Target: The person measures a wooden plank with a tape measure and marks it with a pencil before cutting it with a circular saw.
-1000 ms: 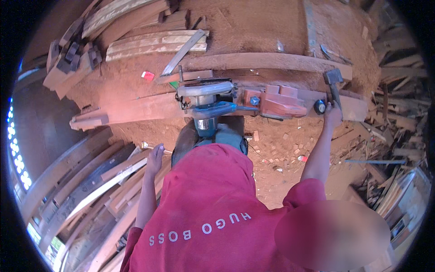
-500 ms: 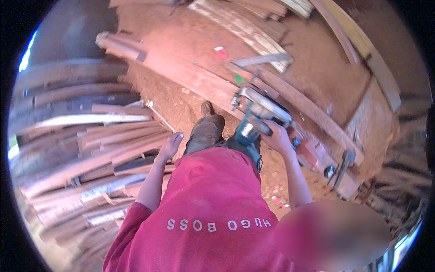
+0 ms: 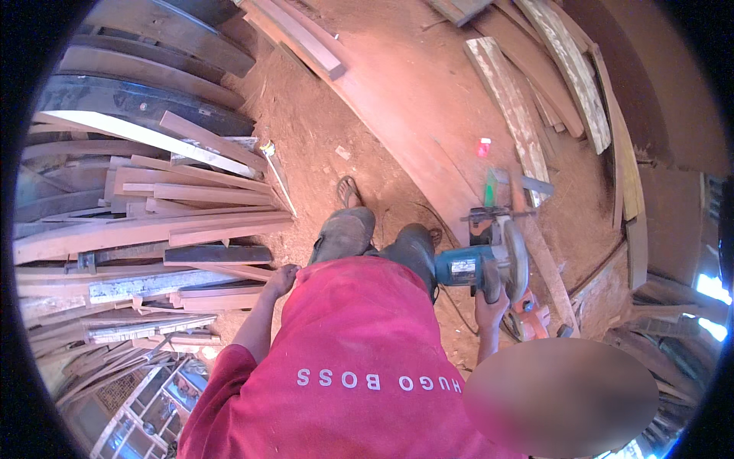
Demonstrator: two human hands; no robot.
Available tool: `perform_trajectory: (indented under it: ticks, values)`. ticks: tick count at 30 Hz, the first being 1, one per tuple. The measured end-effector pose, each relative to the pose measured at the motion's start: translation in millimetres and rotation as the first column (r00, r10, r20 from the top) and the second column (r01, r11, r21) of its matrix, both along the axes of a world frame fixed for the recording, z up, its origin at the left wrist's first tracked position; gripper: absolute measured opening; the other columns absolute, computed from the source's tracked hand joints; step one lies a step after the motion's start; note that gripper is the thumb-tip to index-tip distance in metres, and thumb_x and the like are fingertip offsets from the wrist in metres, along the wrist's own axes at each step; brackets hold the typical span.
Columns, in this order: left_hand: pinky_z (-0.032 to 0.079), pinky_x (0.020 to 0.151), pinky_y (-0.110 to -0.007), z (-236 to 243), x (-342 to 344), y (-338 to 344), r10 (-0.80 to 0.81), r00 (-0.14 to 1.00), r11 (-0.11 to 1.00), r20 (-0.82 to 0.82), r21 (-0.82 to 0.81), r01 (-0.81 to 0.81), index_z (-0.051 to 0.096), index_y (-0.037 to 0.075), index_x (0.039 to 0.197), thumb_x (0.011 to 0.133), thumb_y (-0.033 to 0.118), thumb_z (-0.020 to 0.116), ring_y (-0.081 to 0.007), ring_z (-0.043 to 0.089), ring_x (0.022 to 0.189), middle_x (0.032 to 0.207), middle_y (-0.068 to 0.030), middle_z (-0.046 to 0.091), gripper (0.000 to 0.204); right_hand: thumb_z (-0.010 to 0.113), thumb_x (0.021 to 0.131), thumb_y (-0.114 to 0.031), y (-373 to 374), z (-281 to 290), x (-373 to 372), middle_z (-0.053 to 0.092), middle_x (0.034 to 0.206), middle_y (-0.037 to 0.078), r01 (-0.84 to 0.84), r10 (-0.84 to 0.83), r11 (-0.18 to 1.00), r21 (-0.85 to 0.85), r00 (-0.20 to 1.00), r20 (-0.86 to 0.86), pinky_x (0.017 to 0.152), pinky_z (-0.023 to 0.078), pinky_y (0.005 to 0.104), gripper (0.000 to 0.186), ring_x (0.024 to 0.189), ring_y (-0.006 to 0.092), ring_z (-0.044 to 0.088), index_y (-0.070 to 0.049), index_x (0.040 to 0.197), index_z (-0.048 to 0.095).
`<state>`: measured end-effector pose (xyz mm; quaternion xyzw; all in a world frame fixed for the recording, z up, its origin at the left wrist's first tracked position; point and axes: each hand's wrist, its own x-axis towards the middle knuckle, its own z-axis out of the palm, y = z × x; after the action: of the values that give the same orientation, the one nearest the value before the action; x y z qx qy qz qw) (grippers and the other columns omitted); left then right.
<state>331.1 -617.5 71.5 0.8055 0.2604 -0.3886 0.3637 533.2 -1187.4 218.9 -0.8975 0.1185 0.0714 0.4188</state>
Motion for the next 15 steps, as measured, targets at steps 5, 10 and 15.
perform_trajectory:
  ticks: [5, 10, 15]
  values:
    - [0.05, 0.096, -0.047, 33.9, 100.7, 73.1, 0.013, 0.998, 0.994, 0.06, 0.106, -0.019, 0.067, 0.001, 0.118, 0.102, 0.052, 0.046, -0.0456, 0.063, 0.112, 0.111, -0.0284, 0.068, 0.057, 0.064, 0.077, -0.001, 110.1, 34.6, 10.4, 0.068, 0.098, 0.01, 0.212, -0.212, 0.977, 0.01, 0.977, -0.033, 0.087, 0.05, 0.0342, 0.042, 0.09, 0.0195, 0.064, 0.005, 0.119, 0.062]
    - [0.052, 0.085, -0.044, 46.6, 254.9, 105.0, 0.036, 0.968, 0.997, 0.249, 0.053, -0.051, 0.067, -0.003, 0.111, 0.102, 0.049, 0.049, -0.0385, 0.069, 0.097, 0.096, -0.0266, 0.07, 0.056, 0.073, 0.073, -0.014, 190.1, 78.1, 75.6, 0.067, 0.115, 0.022, 0.0, -0.016, 0.998, 0.061, 0.967, 0.253, 0.101, 0.047, 0.0429, 0.062, 0.111, 0.0354, 0.064, 0.002, 0.131, 0.057]
    - [0.053, 0.085, -0.035, 87.4, 367.9, 54.6, 0.283, 0.873, 0.948, 0.397, -0.252, -0.193, 0.067, -0.003, 0.116, 0.103, 0.036, 0.056, -0.0227, 0.067, 0.092, 0.098, -0.0152, 0.072, 0.043, 0.074, 0.075, -0.018, 254.5, 89.2, 146.3, 0.067, 0.121, 0.023, -0.265, 0.256, 0.958, 0.11, 0.962, 0.093, 0.101, 0.049, 0.043, 0.067, 0.115, 0.0366, 0.065, -0.001, 0.136, 0.055]
